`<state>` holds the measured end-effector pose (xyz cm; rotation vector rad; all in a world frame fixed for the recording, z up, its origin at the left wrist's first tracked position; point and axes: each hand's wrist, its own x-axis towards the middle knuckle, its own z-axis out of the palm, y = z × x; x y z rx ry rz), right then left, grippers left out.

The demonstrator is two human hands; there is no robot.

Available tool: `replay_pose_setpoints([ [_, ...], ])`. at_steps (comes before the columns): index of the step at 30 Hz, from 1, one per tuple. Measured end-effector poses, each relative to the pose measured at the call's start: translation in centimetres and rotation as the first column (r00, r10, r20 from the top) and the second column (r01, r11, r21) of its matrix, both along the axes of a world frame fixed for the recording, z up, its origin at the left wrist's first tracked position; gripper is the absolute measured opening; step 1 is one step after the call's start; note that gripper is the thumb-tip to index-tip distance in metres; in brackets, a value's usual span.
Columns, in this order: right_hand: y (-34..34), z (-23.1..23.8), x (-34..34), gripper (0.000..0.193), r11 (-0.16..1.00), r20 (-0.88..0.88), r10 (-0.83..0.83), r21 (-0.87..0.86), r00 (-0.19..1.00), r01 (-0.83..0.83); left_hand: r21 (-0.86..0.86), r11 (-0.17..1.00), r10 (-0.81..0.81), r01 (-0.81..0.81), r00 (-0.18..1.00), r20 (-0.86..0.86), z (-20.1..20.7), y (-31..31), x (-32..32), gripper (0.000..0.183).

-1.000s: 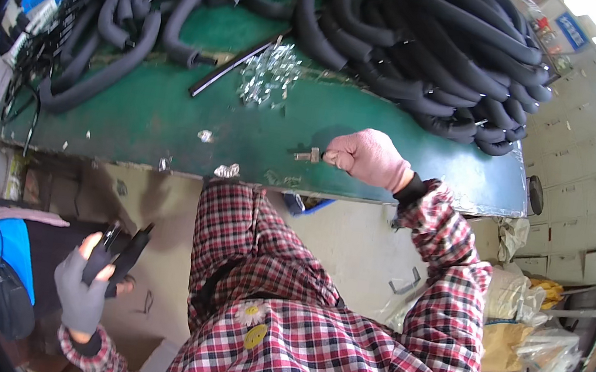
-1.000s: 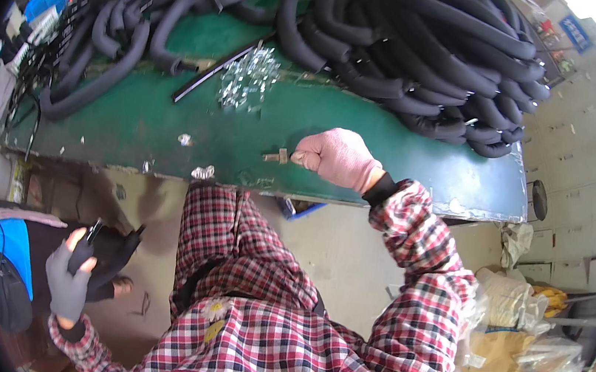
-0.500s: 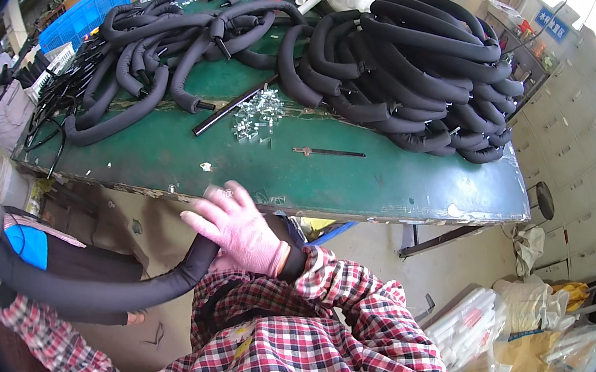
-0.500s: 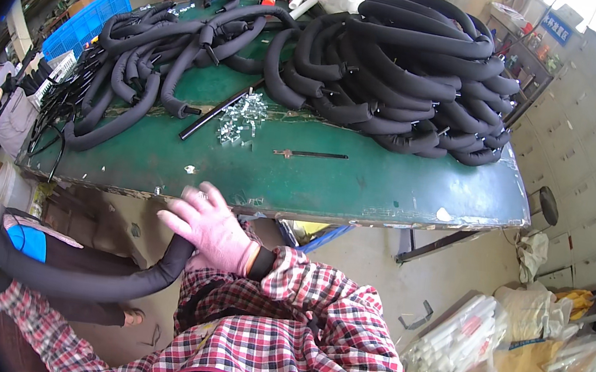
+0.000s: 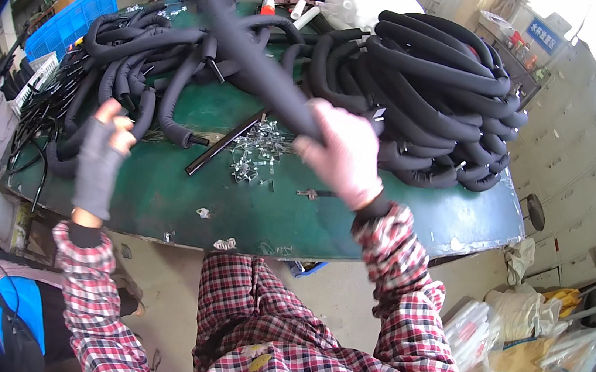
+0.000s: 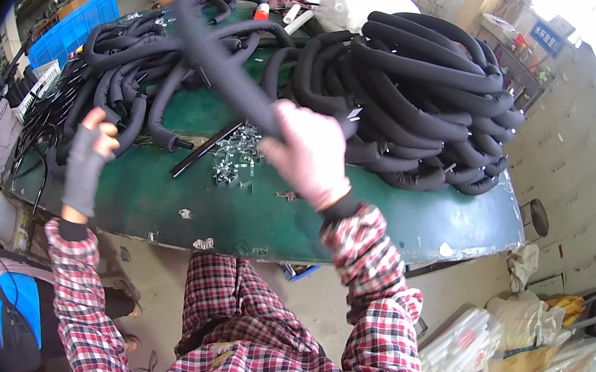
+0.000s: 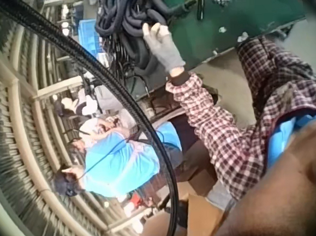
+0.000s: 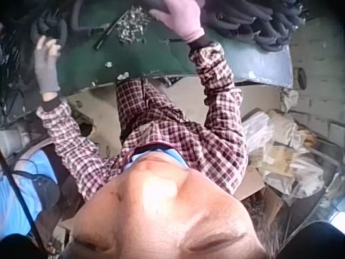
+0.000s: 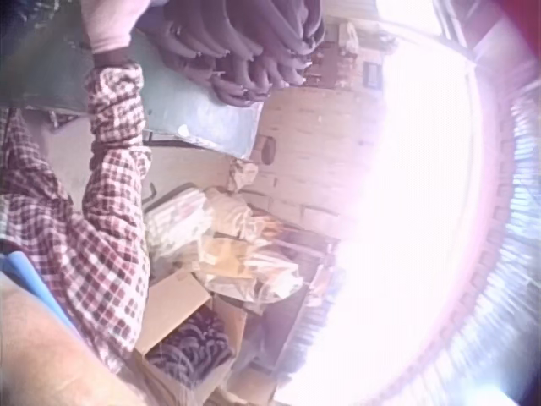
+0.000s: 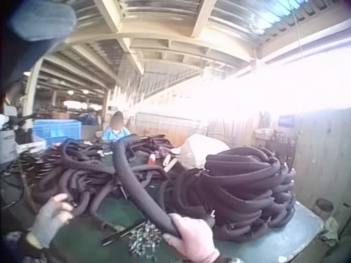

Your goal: The person repeatedly picks up black foam tubes and small metal clips from a green worktable, inserts the clips into the tube ends, and places the assembled pieces back on the table. The process is repeated continuously with multiple tubes and clips.

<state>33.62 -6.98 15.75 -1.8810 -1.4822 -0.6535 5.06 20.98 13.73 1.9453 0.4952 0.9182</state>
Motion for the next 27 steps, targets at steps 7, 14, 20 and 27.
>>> replay_pose_setpoints([
  [7, 4.2, -5.4, 14.9, 0.039, 0.840, 0.276, -0.442, -0.207, 0.854, 0.501, 0.378, 0.901, 0.314, -0.213, 0.921, -0.231, -14.0, -2.7, -1.3, 0.042],
  [14, 13.9, -5.9, 12.8, 0.048, 0.990, 0.145, -0.143, 0.002, 0.979, 0.144, 0.536, 0.813, 0.428, -0.229, 0.858, -0.283, -14.5, -3.5, -2.3, 0.036],
  [20, 36.0, -8.1, 11.4, 0.067, 0.999, -0.814, 0.030, 0.046, 0.580, 0.014, 0.467, 0.862, 0.370, -0.197, 0.874, -0.316, -13.7, -3.4, -2.3, 0.029],
  [27, 42.8, -11.6, 10.6, 0.050, 0.963, -0.837, 0.003, 0.150, 0.547, 0.225, 0.496, 0.842, 0.404, -0.215, 0.860, -0.313, -14.5, -3.6, -2.8, 0.031],
])
